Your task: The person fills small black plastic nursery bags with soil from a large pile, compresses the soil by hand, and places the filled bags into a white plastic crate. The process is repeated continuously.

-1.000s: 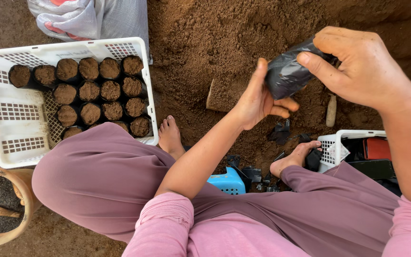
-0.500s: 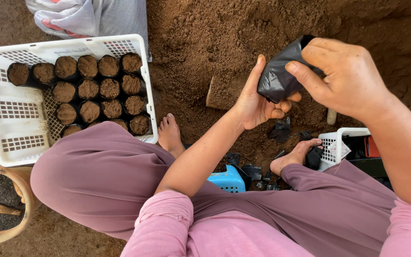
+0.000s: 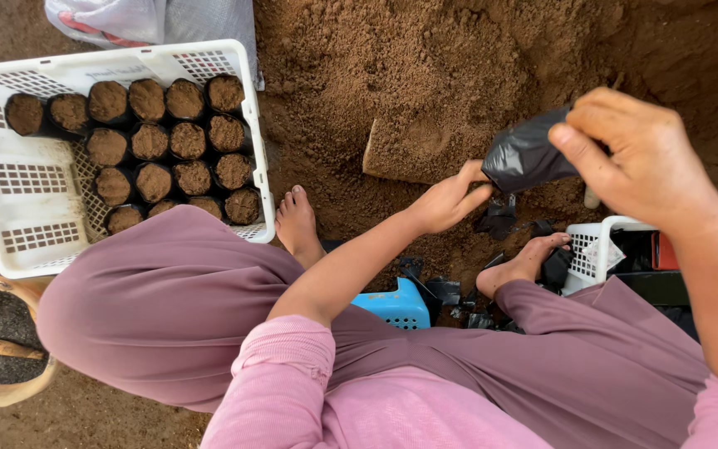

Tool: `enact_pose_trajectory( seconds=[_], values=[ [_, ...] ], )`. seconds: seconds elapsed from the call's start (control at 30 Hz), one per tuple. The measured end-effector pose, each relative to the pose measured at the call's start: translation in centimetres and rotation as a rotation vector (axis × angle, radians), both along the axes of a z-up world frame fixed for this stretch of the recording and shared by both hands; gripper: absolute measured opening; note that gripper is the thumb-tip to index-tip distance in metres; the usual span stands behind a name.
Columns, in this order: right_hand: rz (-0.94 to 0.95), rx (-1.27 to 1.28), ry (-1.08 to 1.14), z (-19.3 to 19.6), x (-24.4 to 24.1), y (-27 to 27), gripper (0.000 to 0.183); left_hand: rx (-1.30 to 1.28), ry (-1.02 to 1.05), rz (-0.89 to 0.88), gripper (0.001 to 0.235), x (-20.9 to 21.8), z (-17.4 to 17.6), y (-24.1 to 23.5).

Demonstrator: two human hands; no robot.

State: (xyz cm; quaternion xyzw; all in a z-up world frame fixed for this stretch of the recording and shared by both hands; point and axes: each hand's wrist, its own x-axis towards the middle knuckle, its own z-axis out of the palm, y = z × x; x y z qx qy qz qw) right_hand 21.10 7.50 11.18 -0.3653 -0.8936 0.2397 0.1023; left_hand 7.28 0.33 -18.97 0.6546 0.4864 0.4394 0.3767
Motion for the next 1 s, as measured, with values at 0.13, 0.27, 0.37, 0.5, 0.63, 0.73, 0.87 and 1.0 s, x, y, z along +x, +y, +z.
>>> enact_pose_trajectory(
  seconds=[0.13,0.27,0.37,0.5,0.63,0.73,0.87,1.0],
  values=[
    [0.096,0.025,0.036,-5.4,2.2,0.2,0.019,0.431,0.452,-0.093,0.057,-3.5,-4.7,-0.6],
    [0.073,-0.094,0.024,-10.5,2.1,0.7,0.02,-0.154,0.449,-0.229,0.056,-8.1,-3.3,3.2],
    [0.086,-0.109,0.082,-13.2,0.4,0.6,0.019,-0.451,0.473,-0.067,0.05,-11.5,-0.6,6.7],
    [0.339,0.194,0.014,-17.0,-4.0,1.3,0.018,-0.348,0.162,0.13,0.037,-14.1,1.4,10.0],
    [0.521,0.404,-0.091,-19.7,-7.9,2.4,0.014,-0.425,0.074,0.378,0.036,-15.6,2.2,11.6],
    [0.543,0.423,0.251,-21.8,-7.5,4.2,0.028,-0.354,0.071,0.584,0.037,-16.7,1.8,12.0],
    [-0.211,0.214,0.369,-26.5,-4.5,9.9,0.035,-0.403,0.369,0.737,0.054,-17.5,1.0,13.0],
    [-0.743,-0.044,0.174,-33.6,-5.8,13.6,0.058,-0.941,0.164,0.661,0.078,-13.5,1.3,15.9]
  ],
)
